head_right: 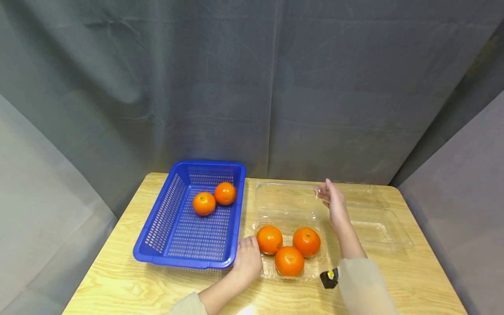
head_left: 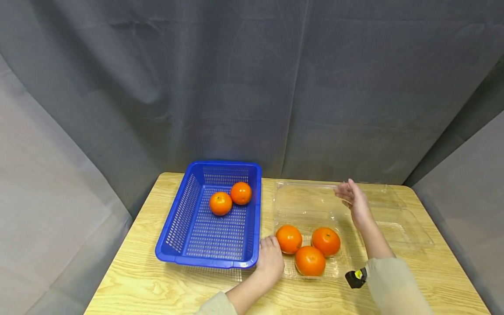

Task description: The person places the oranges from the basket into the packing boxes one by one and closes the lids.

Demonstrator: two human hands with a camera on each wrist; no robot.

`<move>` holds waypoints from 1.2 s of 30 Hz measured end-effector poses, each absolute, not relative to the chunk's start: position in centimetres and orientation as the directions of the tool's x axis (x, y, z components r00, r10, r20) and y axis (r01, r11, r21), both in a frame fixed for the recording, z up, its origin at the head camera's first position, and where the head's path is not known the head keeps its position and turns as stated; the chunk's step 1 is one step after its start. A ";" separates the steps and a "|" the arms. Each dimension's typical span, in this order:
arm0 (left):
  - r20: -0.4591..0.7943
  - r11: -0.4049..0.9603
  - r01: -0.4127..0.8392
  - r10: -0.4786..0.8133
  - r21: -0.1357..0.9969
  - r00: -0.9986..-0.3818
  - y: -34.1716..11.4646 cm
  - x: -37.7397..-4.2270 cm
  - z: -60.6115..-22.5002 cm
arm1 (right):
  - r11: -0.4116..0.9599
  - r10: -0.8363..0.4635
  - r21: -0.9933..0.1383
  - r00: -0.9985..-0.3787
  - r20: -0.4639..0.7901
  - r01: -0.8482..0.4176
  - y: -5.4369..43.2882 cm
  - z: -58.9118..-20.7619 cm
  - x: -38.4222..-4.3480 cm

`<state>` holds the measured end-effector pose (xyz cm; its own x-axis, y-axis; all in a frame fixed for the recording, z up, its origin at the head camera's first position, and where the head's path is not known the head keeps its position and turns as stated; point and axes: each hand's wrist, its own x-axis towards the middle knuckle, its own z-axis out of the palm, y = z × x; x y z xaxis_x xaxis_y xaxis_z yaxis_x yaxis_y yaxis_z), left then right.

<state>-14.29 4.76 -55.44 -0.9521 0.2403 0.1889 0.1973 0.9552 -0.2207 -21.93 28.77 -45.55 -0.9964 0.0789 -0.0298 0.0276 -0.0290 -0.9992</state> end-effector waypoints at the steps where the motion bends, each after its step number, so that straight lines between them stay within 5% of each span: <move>1: 0.191 0.955 0.198 0.241 -0.219 -0.951 4.8 -14.3 -55.5 | -0.007 0.094 -1.000 -0.995 -0.021 0.021 28.7 -45.6 -21.6; 5: 0.198 0.951 0.218 0.262 -0.217 -0.945 4.7 -14.2 -55.7 | 0.100 0.185 -0.995 -0.982 0.028 -0.009 28.2 -45.9 -19.7; 15: 0.214 0.915 0.327 0.377 -0.237 -0.901 3.9 -14.1 -56.1 | 0.126 0.410 -0.991 -0.912 0.015 0.040 26.6 -47.7 -14.9; 17: 0.230 0.933 0.340 0.359 -0.120 -0.905 3.7 -14.0 -56.3 | 0.122 0.462 -0.991 -0.887 0.011 0.051 26.3 -48.4 -14.0; 20: 0.234 0.922 0.331 0.283 0.200 -0.930 3.3 -14.0 -56.6 | 0.179 0.522 -0.982 -0.852 0.045 0.058 25.7 -49.4 -12.8; 25: 0.165 0.676 0.256 0.197 0.691 -0.966 2.7 -14.0 -57.0 | 0.273 0.594 -0.958 -0.799 0.097 0.087 24.8 -51.2 -11.1; 30: 0.099 0.421 0.176 0.199 0.890 -0.975 2.3 -13.8 -57.7 | 0.248 0.638 -0.962 -0.767 0.069 0.119 24.6 -53.1 -9.9; 36: -0.001 0.159 0.028 0.180 0.987 -0.984 1.2 -12.4 -56.9 | 0.278 0.647 -0.949 -0.759 0.073 0.146 24.7 -54.8 -8.6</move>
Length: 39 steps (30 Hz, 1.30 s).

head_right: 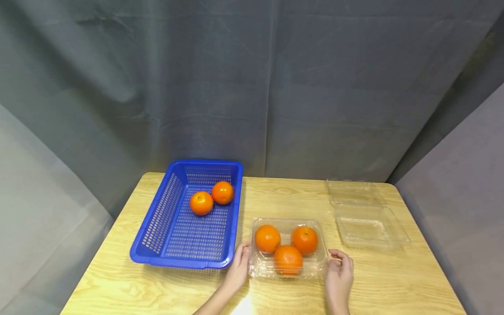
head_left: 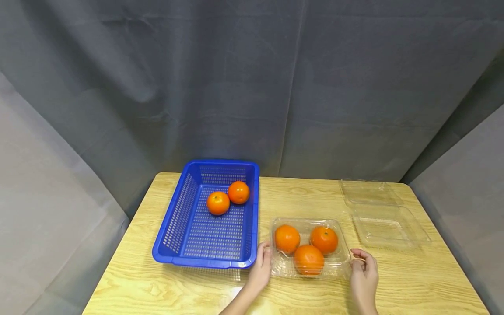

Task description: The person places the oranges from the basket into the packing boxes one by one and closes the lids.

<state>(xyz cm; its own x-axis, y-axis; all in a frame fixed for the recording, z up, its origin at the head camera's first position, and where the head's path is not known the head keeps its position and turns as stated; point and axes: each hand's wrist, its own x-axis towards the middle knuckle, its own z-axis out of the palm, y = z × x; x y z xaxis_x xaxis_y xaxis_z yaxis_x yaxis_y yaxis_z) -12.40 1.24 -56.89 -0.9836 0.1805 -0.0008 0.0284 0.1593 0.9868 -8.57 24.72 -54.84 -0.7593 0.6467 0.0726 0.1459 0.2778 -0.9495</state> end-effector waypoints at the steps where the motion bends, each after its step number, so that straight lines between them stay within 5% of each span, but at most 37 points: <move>1: -0.011 0.133 0.013 0.181 0.991 -0.983 1.1 -12.0 -56.3 | 0.278 0.644 -0.949 -0.762 0.069 0.150 24.8 -55.0 -8.4; 6: -0.060 0.064 -0.047 0.223 0.997 -0.973 0.5 -10.9 -54.3 | 0.218 0.651 -0.963 -0.759 0.020 0.162 25.0 -55.4 -7.7; 14: -0.131 -0.085 -0.159 0.270 0.984 -0.954 0.5 -10.9 -57.0 | 0.003 0.630 -0.987 -0.767 -0.123 0.161 25.7 -56.3 -6.8; 20: -0.186 -0.157 -0.227 0.238 0.961 -0.953 0.8 -10.7 -56.6 | -0.162 0.398 -0.937 -0.849 -0.349 0.309 27.3 -56.6 -6.1; 25: -0.214 -0.203 -0.254 0.197 0.946 -0.957 0.9 -10.1 -54.4 | -0.315 0.236 -0.865 -0.851 -0.470 0.391 27.7 -55.4 -5.9; 39: -0.272 -0.253 -0.313 0.185 0.915 -0.944 1.4 -10.7 -56.6 | -0.490 0.147 -0.808 -0.882 -0.447 0.327 28.4 -55.5 -5.6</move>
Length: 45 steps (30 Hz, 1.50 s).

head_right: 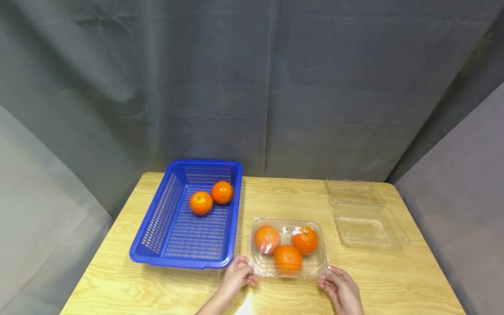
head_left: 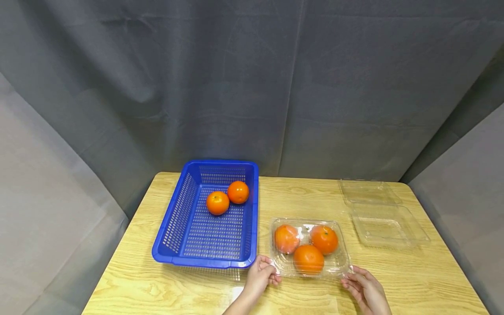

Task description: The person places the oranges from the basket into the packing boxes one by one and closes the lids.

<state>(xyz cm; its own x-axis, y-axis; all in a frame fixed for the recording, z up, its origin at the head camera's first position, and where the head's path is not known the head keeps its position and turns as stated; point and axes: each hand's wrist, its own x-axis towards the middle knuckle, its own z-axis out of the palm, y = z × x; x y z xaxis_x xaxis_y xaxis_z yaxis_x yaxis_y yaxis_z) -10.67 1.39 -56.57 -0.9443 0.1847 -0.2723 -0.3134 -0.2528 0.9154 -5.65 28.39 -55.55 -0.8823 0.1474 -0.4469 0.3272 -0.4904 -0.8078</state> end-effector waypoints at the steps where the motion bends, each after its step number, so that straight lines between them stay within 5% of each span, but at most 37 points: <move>1: -0.274 -0.252 -0.315 0.185 0.915 -0.944 1.4 -10.6 -56.5 | -0.497 0.139 -0.808 -0.890 -0.434 0.316 28.5 -55.6 -5.6; 22: -0.312 -0.260 -0.356 0.197 0.898 -0.930 1.2 -10.4 -56.0 | -0.547 0.056 -0.794 -0.935 -0.351 0.266 28.9 -56.5 -5.2; 28: -0.187 -0.021 -0.192 0.136 0.981 -0.973 1.1 -10.2 -56.4 | -0.512 0.096 -0.820 -0.932 -0.350 0.255 28.5 -56.5 -5.1; 32: 0.044 0.311 0.072 0.099 0.948 -0.994 0.9 -9.8 -56.8 | -0.294 0.284 -0.920 -0.896 -0.343 0.259 27.9 -56.5 -5.4; 37: 0.359 0.600 0.372 0.148 0.708 -0.921 1.1 -9.6 -56.9 | 0.250 0.474 -0.926 -0.870 -0.138 0.283 26.7 -56.2 -5.5; 40: 0.453 0.655 0.469 0.211 0.592 -0.866 1.3 -9.7 -56.6 | 0.512 0.469 -0.843 -0.876 0.111 0.167 26.1 -56.4 -5.5; 45: 0.529 0.695 0.593 0.349 0.407 -0.773 1.9 -9.7 -56.2 | 0.702 0.308 -0.692 -0.806 0.505 -0.165 26.1 -57.1 -5.7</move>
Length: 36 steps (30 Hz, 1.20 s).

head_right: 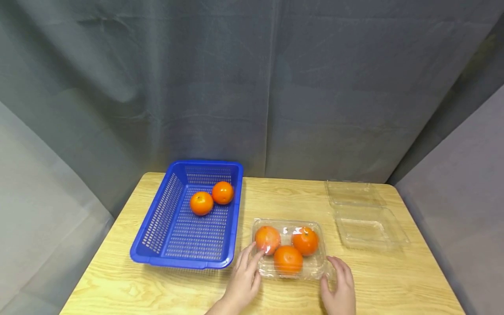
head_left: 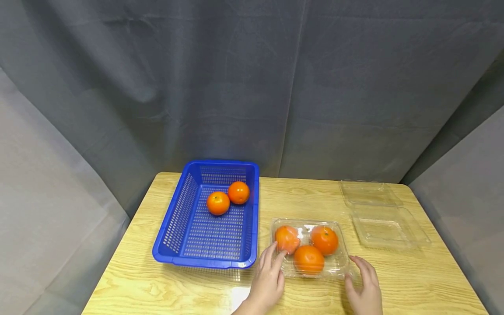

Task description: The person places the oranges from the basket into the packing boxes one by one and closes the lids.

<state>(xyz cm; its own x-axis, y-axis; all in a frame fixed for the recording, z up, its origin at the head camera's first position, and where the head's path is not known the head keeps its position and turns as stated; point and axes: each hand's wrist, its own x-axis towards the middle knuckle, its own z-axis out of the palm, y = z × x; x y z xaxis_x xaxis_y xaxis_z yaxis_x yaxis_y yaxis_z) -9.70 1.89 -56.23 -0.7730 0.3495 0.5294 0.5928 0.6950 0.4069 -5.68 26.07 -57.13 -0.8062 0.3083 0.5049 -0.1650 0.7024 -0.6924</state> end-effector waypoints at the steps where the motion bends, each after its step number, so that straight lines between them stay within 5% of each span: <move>1: 0.542 0.701 0.611 0.373 0.367 -0.753 2.0 -9.7 -56.2 | 0.710 0.263 -0.667 -0.793 0.549 -0.225 26.2 -57.2 -5.7; 11: 0.569 0.713 0.674 0.478 0.193 -0.669 2.8 -10.1 -56.4 | 0.738 0.017 -0.533 -0.777 0.629 -0.415 26.3 -57.5 -6.0; 36: 0.551 0.764 0.617 0.437 0.190 -0.711 4.2 -13.3 -56.3 | 0.737 0.013 -0.536 -0.785 0.619 -0.411 26.0 -56.8 -9.6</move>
<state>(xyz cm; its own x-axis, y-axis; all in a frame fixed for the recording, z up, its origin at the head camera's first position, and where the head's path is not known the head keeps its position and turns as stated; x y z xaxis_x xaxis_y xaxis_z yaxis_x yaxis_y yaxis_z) -13.27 4.22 -56.27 -0.7112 0.4368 0.5509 0.6166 0.7639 0.1903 -9.58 26.01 -56.82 -0.7853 0.0126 0.6189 -0.4108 0.7374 -0.5362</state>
